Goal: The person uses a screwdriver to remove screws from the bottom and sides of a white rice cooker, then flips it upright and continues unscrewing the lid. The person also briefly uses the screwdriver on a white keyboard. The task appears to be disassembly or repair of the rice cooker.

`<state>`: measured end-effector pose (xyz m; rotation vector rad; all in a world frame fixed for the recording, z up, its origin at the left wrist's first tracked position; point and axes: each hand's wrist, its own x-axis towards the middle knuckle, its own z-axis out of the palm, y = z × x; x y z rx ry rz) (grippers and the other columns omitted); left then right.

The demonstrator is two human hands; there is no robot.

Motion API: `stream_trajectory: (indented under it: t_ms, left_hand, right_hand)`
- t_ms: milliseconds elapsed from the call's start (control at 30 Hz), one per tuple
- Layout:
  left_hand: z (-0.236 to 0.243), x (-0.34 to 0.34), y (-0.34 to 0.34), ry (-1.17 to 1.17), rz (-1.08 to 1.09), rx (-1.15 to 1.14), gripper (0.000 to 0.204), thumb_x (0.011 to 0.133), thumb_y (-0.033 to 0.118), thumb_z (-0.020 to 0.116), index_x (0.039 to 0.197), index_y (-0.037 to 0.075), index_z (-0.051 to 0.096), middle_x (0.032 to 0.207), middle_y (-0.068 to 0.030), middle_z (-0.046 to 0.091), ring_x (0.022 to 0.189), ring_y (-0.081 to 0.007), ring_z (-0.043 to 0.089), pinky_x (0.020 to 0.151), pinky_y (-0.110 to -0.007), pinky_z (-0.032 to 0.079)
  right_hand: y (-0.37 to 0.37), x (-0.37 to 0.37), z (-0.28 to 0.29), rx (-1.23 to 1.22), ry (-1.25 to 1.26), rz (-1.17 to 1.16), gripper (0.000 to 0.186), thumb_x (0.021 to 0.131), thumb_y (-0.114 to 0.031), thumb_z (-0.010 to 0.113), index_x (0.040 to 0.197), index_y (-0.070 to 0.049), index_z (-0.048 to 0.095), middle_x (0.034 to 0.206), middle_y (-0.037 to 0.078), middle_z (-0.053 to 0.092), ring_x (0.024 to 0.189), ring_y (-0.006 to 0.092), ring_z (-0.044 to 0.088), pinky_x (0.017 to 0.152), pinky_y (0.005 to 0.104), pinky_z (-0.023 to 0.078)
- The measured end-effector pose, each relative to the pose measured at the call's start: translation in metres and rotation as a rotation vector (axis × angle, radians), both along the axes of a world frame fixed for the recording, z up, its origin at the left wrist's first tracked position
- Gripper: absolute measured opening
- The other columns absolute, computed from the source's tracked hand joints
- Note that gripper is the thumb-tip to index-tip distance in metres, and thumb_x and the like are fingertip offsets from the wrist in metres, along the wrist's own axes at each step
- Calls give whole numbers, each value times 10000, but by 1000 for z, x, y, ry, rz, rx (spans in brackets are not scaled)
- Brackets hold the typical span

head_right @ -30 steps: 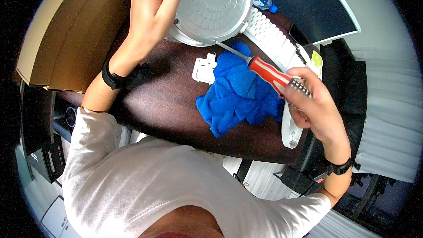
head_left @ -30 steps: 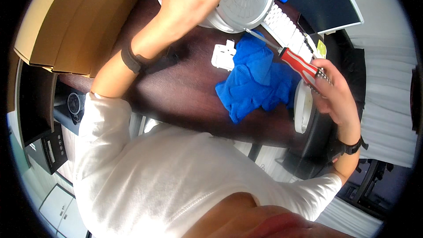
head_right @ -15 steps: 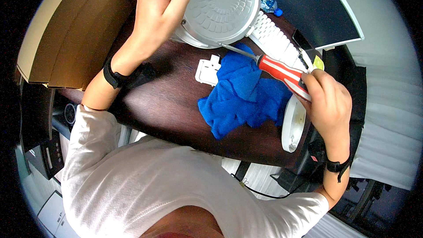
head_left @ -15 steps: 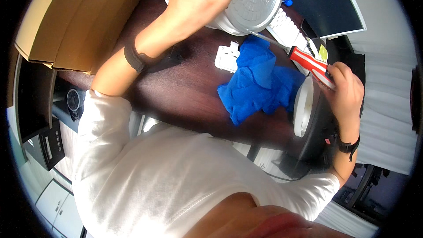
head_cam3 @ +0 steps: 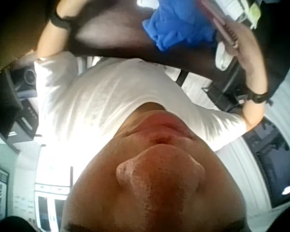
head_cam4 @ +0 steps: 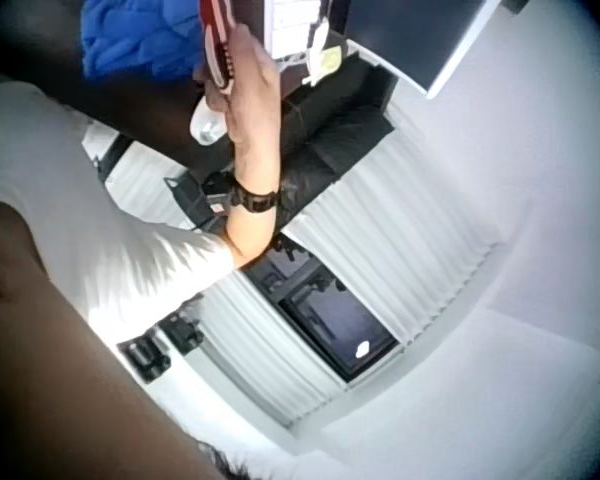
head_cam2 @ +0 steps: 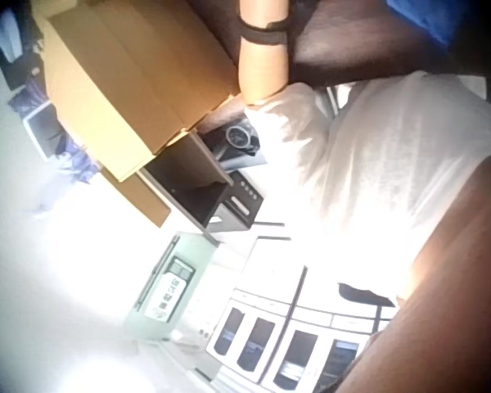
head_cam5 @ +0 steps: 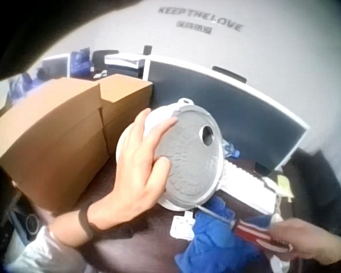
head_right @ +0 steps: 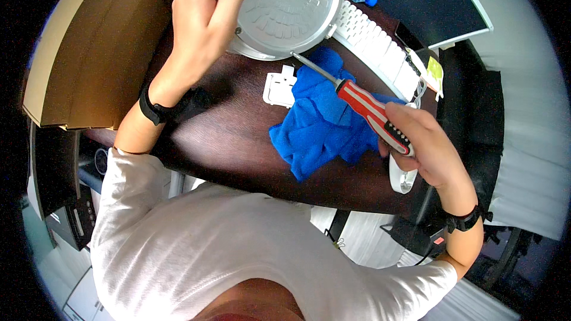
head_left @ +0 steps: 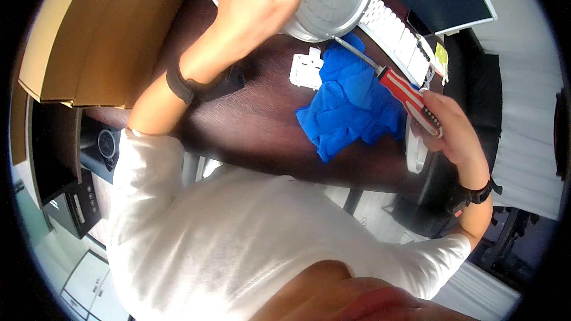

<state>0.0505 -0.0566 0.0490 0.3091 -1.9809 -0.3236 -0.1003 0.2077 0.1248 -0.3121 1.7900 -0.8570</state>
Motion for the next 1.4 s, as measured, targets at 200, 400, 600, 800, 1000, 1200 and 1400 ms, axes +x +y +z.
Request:
stream_trajectory:
  t_ms: [200, 400, 600, 800, 1000, 1200, 1400]
  left_hand:
    - [-9, -1, -19, 105, -142, 61, 510, 760, 26, 434, 1265, -16, 491, 1314, -323, 405, 1204, -433, 452, 1050, -421, 328]
    - [-19, 11, -19, 180, -192, 228, 557, 727, -25, 460, 1280, -24, 525, 1345, -174, 492, 1294, -255, 419, 1079, -344, 295]
    - [-20, 29, -3, 179, -154, 234, 579, 713, -17, 448, 1288, -55, 508, 1322, -176, 520, 1223, -248, 485, 1049, -335, 340]
    - [-24, 28, 13, 210, -188, 265, 595, 706, -35, 437, 1298, -60, 494, 1329, -180, 518, 1221, -247, 488, 1050, -342, 341]
    - [-22, 25, 18, 206, -162, 210, 589, 700, -35, 442, 1285, -62, 502, 1335, -180, 509, 1254, -260, 456, 1082, -357, 297]
    - [-25, 26, 20, 218, -142, 203, 585, 700, -33, 453, 1283, -64, 499, 1343, -174, 496, 1265, -257, 444, 1088, -356, 286]
    - [-26, 26, 17, 243, -156, 166, 538, 737, -2, 484, 1272, -48, 516, 1294, -154, 530, 1219, -236, 473, 1055, -328, 318]
  right_hand:
    - [6, 20, -6, -314, 984, 445, 436, 733, -38, 749, 1113, -43, 535, 922, 102, 653, 806, 204, 656, 752, 298, 508]
    - [5, 20, 9, -323, 1074, 505, 449, 724, -110, 760, 1117, -41, 554, 925, 136, 650, 810, 243, 676, 727, 316, 514]
    - [21, 22, 14, -373, 1394, 796, 555, 675, -123, 783, 1171, -58, 544, 1009, 139, 590, 821, 264, 632, 648, 307, 518]
    - [39, 26, 12, -204, 1630, 1116, 648, 672, -200, 829, 1220, -72, 508, 1060, 140, 577, 872, 262, 630, 661, 307, 526]
    - [25, 35, 1, -238, 1395, 876, 410, 787, -227, 737, 1111, -41, 568, 835, 73, 593, 591, 108, 550, 478, 231, 432]
    - [24, 40, 6, 157, 243, 87, 356, 803, -169, 708, 1092, -38, 546, 796, 42, 578, 551, 83, 522, 470, 224, 415]
    - [44, 44, -8, -324, 1112, 481, 452, 728, -59, 729, 1121, -44, 505, 870, 87, 590, 657, 166, 584, 599, 269, 493]
